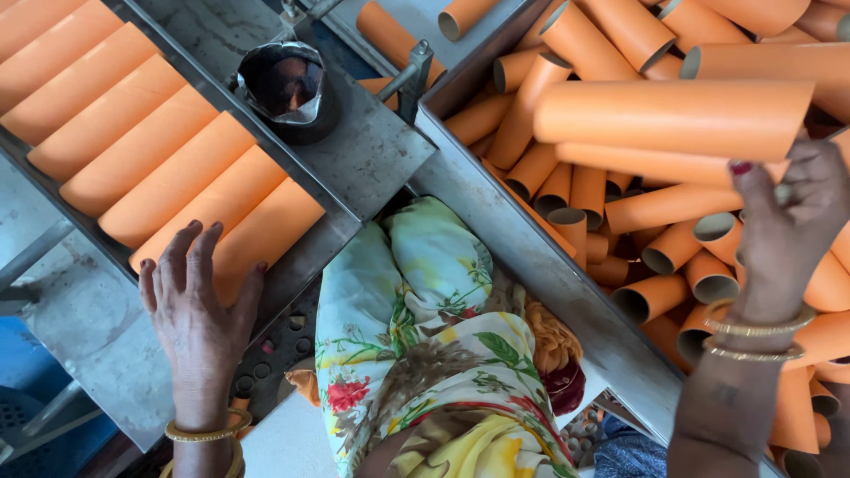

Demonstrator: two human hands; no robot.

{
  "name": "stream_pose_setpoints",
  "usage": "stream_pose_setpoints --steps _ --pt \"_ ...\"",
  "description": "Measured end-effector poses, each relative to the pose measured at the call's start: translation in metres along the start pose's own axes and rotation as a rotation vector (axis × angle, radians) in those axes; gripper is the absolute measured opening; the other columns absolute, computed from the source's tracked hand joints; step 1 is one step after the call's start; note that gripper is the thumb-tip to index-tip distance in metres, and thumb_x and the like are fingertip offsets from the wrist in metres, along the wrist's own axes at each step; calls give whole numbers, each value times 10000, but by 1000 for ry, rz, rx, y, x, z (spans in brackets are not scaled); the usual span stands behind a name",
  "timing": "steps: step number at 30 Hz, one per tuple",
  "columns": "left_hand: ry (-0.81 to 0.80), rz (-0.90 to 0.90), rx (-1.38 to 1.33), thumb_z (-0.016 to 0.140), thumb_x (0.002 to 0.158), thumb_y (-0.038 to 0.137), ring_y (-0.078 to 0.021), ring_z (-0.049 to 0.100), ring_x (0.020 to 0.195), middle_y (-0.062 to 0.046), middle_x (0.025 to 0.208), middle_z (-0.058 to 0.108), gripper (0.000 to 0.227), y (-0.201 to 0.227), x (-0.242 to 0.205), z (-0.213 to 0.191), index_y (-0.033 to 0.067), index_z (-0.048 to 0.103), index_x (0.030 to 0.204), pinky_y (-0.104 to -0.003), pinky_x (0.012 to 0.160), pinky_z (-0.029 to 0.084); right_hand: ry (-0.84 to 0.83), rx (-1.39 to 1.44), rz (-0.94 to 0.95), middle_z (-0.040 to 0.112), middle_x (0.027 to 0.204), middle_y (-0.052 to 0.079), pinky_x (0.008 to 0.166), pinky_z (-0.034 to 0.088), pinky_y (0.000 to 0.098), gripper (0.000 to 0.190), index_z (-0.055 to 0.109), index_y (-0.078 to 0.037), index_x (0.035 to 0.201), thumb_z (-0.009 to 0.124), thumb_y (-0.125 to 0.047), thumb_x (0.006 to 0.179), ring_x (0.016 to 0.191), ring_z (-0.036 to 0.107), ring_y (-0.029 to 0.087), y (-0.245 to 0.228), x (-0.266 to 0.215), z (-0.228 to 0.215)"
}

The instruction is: The person picks orange cylindrical tubes from a large bin and places them one by one into a metal tray. The task is performed by hand with a repetitive pick-and-place motion.

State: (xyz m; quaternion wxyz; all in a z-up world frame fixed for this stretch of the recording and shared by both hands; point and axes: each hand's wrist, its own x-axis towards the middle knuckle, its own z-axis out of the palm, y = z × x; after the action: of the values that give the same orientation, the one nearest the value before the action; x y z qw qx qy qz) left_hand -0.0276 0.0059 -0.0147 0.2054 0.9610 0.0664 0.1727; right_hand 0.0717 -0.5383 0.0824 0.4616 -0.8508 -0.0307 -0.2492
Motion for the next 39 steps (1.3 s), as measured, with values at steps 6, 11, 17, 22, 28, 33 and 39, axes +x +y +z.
stream_pose_setpoints --steps 6,11,17,22,28,33,39 --pt "26 12 -296 709 1012 339 -308 525 1432 -129 1502 586 519 19 -4 -27 100 572 1452 -531 1293 309 -355 716 255 730 1111 61 895 578 271 294 654 -34 1217 728 19 937 970 695 124 -17 -56 105" --pt "-53 136 -329 733 847 501 -294 528 1421 -110 1457 598 719 36 -8 -50 101 559 1418 -545 1299 253 -872 780 381 603 922 -11 697 425 228 100 686 -28 1048 762 -60 991 787 519 65 -22 -113 224" --pt "-127 262 62 749 687 645 -370 461 1414 -192 1520 492 988 46 -8 -26 118 500 1484 -607 1183 247 -937 901 538 627 1191 52 963 486 281 350 607 -18 1286 726 -134 978 1099 581 128 -57 -132 312" --pt "-161 189 167 726 750 654 -376 435 1462 -196 1564 463 969 32 -2 -1 129 491 1529 -609 1174 277 -1073 575 197 382 1577 154 1136 353 394 687 335 -39 1566 711 -168 1006 1455 346 282 -83 -104 299" --pt "-179 157 194 719 784 655 -360 450 1460 -178 1560 481 912 19 -8 11 132 530 1506 -598 1189 287 -972 249 -134 635 1440 105 1096 541 390 376 590 -78 1352 655 -244 1021 1263 676 260 -81 -59 206" --pt "-187 138 196 719 792 645 -382 457 1450 -170 1567 485 881 17 -8 13 140 556 1494 -578 1193 300 -624 -605 -227 684 1282 136 901 558 452 349 635 -145 1350 673 -227 1013 1097 677 312 -2 2 110" --pt "-179 139 190 725 789 646 -395 472 1424 -176 1568 483 883 20 -6 12 146 558 1498 -574 1185 308 -936 -1424 36 582 1327 132 1055 329 621 757 515 -207 1435 792 -218 731 1270 507 363 141 -1 45"
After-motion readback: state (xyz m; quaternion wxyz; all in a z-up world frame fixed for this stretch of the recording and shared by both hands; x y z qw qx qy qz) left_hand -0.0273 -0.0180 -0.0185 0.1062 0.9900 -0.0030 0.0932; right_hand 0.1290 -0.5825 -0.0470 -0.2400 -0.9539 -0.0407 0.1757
